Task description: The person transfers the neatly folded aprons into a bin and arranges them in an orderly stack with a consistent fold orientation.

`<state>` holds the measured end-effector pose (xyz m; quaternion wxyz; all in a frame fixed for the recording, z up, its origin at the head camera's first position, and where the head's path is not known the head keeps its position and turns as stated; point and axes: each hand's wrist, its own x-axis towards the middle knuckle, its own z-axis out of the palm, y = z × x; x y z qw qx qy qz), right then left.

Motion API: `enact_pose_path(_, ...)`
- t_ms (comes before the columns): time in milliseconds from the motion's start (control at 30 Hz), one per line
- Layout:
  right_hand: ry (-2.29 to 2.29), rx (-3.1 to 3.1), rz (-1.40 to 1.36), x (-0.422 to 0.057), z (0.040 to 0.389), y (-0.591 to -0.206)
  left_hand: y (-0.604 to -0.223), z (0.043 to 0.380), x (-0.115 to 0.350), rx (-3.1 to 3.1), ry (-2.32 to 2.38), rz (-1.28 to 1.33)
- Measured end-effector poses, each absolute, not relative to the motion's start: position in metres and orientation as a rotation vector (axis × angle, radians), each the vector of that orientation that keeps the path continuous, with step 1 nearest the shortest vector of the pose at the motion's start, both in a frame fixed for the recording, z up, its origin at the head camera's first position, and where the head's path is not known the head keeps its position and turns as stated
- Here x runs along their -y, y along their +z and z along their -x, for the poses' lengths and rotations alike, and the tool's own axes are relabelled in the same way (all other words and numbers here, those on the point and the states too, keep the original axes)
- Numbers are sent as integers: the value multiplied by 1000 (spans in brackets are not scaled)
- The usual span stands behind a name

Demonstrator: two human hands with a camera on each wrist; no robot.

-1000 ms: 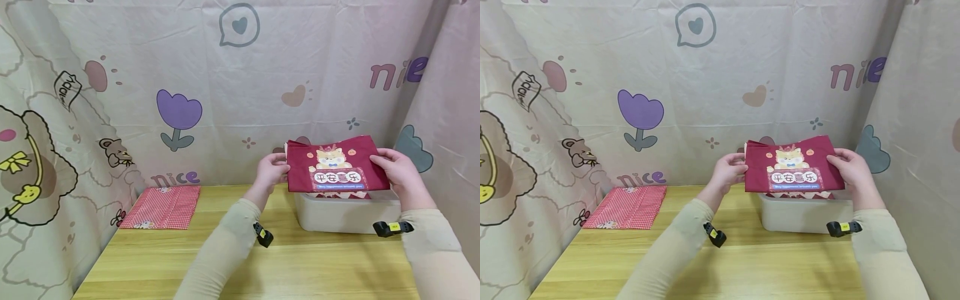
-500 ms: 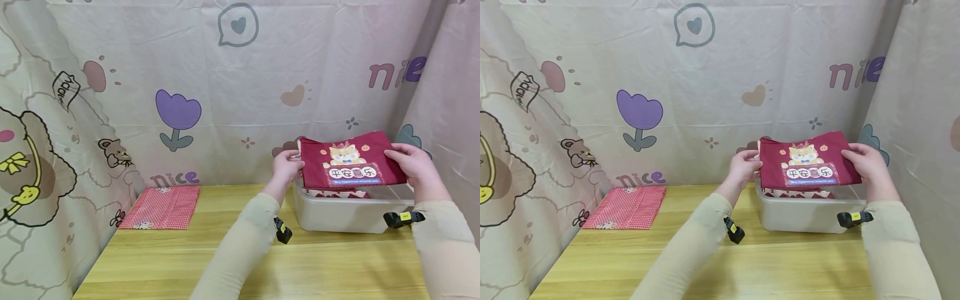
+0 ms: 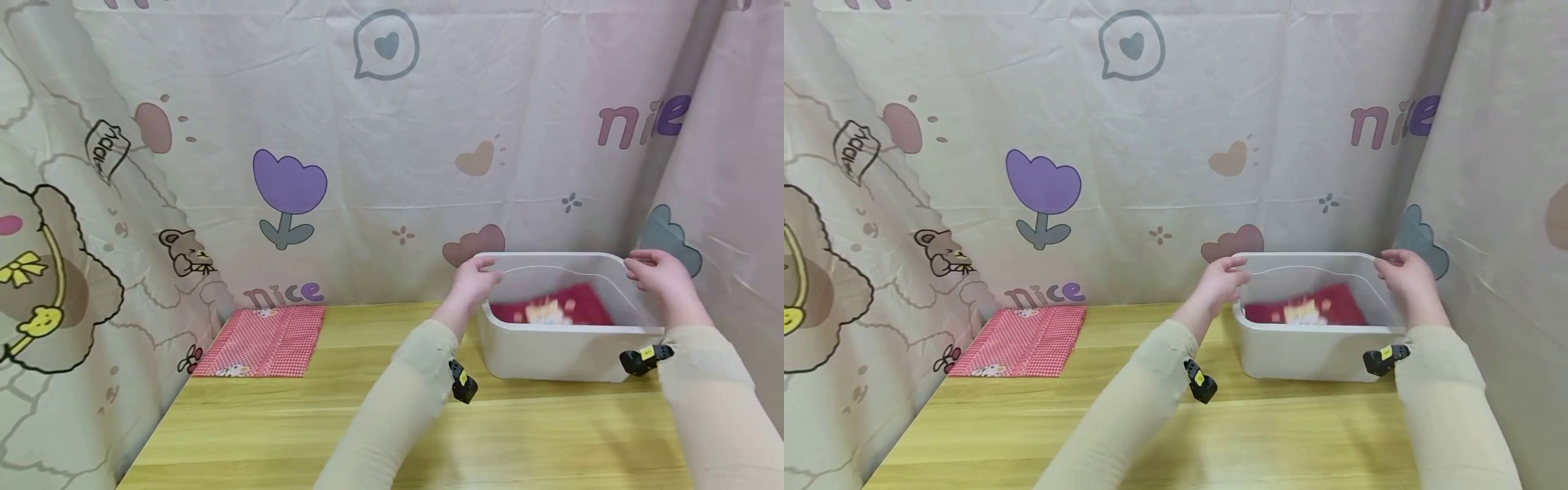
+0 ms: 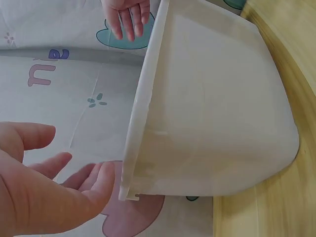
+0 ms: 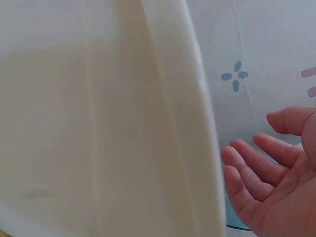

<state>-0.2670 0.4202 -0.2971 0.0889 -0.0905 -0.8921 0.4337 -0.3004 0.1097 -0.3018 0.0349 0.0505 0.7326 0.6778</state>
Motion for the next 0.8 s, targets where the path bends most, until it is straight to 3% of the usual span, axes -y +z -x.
enact_pose_path(800,895,2724,-67,-381,254,-293,-314,287,-79,-2866,1474,-573)
